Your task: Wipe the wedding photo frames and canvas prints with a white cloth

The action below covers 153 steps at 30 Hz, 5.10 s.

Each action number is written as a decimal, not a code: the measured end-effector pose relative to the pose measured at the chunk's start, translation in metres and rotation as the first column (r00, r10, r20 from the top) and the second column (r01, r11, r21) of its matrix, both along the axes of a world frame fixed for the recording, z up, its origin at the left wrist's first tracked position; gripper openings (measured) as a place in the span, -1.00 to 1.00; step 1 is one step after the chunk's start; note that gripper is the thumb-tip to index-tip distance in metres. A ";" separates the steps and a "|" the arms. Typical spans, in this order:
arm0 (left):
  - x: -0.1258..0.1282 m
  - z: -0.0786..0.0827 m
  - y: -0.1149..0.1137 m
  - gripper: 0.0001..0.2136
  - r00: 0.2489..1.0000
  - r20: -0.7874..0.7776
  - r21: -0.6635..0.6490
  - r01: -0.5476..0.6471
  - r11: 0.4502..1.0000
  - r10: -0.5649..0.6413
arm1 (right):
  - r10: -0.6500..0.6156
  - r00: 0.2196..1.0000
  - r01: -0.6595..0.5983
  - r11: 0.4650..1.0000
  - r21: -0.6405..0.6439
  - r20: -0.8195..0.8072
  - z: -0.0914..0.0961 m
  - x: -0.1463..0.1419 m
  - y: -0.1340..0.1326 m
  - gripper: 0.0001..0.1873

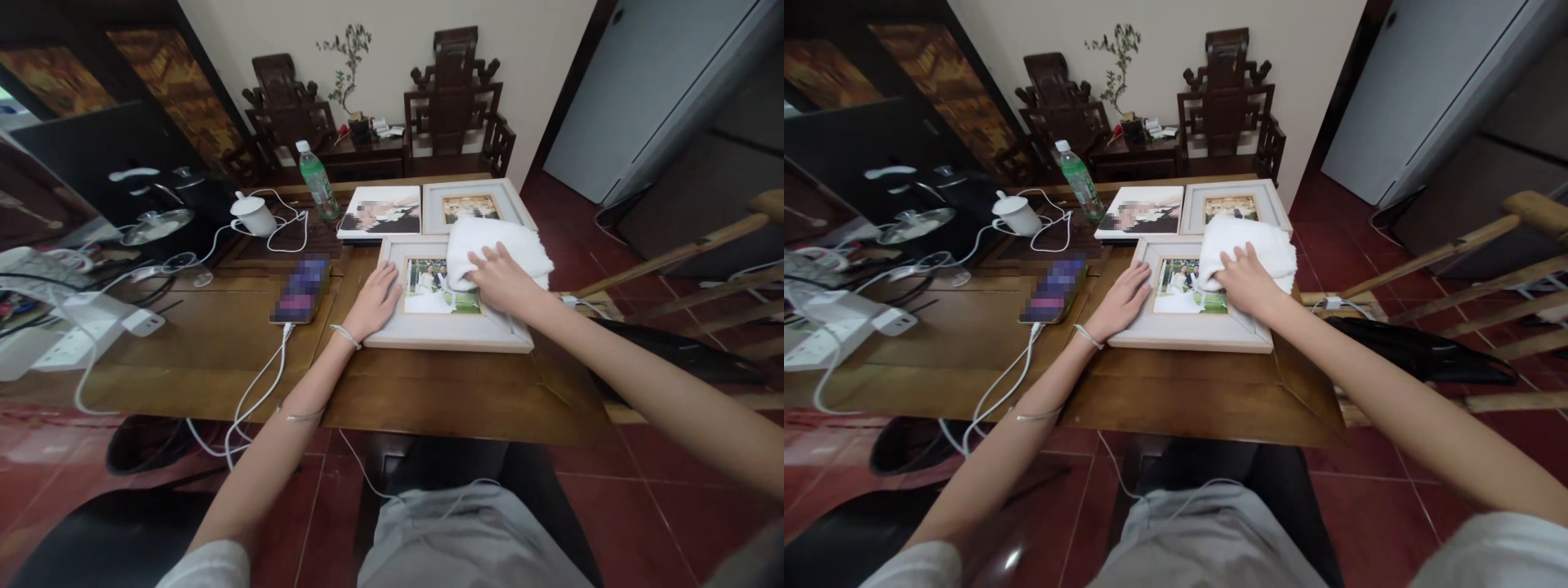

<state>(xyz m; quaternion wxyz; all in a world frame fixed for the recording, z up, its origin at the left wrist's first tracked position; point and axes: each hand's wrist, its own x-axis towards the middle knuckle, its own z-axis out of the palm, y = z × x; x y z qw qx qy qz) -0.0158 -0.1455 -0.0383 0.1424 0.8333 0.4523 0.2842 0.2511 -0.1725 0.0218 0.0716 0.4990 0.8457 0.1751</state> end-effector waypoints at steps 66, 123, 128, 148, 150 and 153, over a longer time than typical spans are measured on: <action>0.002 -0.004 -0.003 -0.55 1.000 0.007 0.020 0.012 1.000 -0.012 | -0.008 0.964 -0.135 0.843 -0.520 -0.264 0.066 -0.018 -0.070 -0.47; -0.004 -0.020 0.010 -0.54 0.991 0.109 0.072 0.063 0.995 -0.071 | -0.265 0.962 0.258 0.962 -0.089 -0.068 0.017 0.009 0.055 -0.42; -0.007 -0.026 0.013 -0.51 0.989 0.131 0.117 0.055 0.992 -0.071 | -0.130 0.991 0.131 0.990 -0.053 0.032 0.017 0.028 0.012 -0.44; -0.011 -0.023 0.012 -0.50 0.993 0.067 0.127 0.086 0.988 -0.095 | -0.047 0.948 -0.055 0.950 -0.309 -0.314 0.015 -0.019 -0.029 -0.28; -0.011 -0.023 0.012 -0.49 0.993 0.071 0.121 0.088 0.989 -0.097 | -0.038 0.948 -0.028 0.979 -0.203 -0.316 0.011 -0.013 0.003 -0.23; -0.012 -0.023 0.012 -0.50 0.992 0.076 0.116 0.089 0.989 -0.098 | -0.074 0.950 0.049 0.995 -0.090 -0.304 0.006 -0.011 0.035 -0.19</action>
